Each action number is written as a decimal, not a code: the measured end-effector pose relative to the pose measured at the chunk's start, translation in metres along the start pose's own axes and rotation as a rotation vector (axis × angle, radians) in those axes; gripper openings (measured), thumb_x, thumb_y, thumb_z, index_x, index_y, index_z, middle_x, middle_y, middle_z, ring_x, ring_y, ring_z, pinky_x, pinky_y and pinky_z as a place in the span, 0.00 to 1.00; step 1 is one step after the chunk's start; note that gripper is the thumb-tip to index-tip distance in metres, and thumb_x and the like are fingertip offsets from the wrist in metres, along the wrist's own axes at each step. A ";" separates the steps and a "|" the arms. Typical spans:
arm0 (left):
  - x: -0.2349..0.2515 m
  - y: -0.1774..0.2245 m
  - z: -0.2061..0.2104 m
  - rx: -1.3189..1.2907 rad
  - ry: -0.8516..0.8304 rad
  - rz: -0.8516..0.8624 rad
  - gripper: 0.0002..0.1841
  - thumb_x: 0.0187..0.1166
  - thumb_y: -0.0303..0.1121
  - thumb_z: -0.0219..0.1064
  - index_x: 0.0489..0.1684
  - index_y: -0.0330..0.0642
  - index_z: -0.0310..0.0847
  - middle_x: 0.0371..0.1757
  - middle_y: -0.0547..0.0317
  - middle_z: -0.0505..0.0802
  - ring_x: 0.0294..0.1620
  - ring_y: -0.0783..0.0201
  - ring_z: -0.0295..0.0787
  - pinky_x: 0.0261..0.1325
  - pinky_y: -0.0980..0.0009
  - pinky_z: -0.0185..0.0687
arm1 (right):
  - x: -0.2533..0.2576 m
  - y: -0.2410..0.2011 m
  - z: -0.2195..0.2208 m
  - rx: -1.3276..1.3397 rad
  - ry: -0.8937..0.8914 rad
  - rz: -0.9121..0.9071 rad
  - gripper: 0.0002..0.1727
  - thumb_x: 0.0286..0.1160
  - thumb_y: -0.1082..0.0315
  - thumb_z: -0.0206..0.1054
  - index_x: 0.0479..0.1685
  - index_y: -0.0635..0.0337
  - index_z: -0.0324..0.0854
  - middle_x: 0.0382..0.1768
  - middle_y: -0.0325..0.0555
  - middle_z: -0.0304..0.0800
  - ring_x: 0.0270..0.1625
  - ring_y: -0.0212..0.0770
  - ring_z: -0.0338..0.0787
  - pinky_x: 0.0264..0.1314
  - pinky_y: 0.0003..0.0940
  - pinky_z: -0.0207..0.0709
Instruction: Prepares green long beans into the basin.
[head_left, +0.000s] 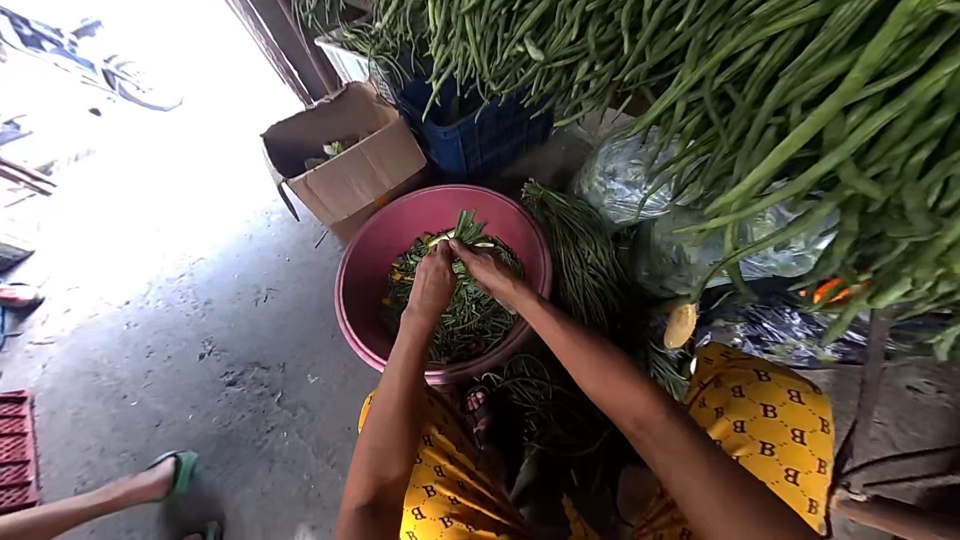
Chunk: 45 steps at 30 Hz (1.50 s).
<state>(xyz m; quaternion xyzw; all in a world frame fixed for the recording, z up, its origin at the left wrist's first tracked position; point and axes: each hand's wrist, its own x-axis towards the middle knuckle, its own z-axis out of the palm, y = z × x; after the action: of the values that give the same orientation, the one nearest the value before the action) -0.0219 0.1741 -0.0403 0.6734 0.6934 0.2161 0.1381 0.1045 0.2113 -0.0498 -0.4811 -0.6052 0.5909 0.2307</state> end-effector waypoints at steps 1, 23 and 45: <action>-0.001 -0.001 0.000 0.006 -0.004 -0.012 0.11 0.87 0.21 0.55 0.58 0.23 0.79 0.56 0.26 0.88 0.58 0.30 0.88 0.62 0.36 0.81 | 0.001 0.002 0.002 0.003 0.004 -0.002 0.38 0.89 0.35 0.45 0.56 0.64 0.84 0.32 0.49 0.76 0.29 0.40 0.69 0.33 0.38 0.67; -0.039 0.039 0.104 0.035 -0.775 -0.093 0.26 0.87 0.42 0.61 0.76 0.32 0.73 0.65 0.31 0.87 0.67 0.36 0.86 0.69 0.37 0.78 | 0.043 0.041 -0.037 0.088 -0.147 0.340 0.33 0.88 0.34 0.47 0.26 0.52 0.72 0.15 0.32 0.62 0.13 0.29 0.60 0.16 0.24 0.56; 0.063 -0.117 0.246 0.309 -0.915 -0.124 0.19 0.89 0.31 0.54 0.71 0.29 0.79 0.76 0.31 0.81 0.77 0.30 0.77 0.74 0.31 0.71 | -0.056 0.215 -0.090 0.292 0.258 0.595 0.18 0.88 0.51 0.62 0.54 0.58 0.79 0.21 0.32 0.69 0.15 0.25 0.67 0.17 0.20 0.65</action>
<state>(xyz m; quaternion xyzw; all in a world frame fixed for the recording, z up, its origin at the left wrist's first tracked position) -0.0088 0.2649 -0.3042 0.6693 0.6243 -0.2164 0.3398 0.2718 0.1734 -0.2170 -0.6691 -0.3136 0.6466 0.1894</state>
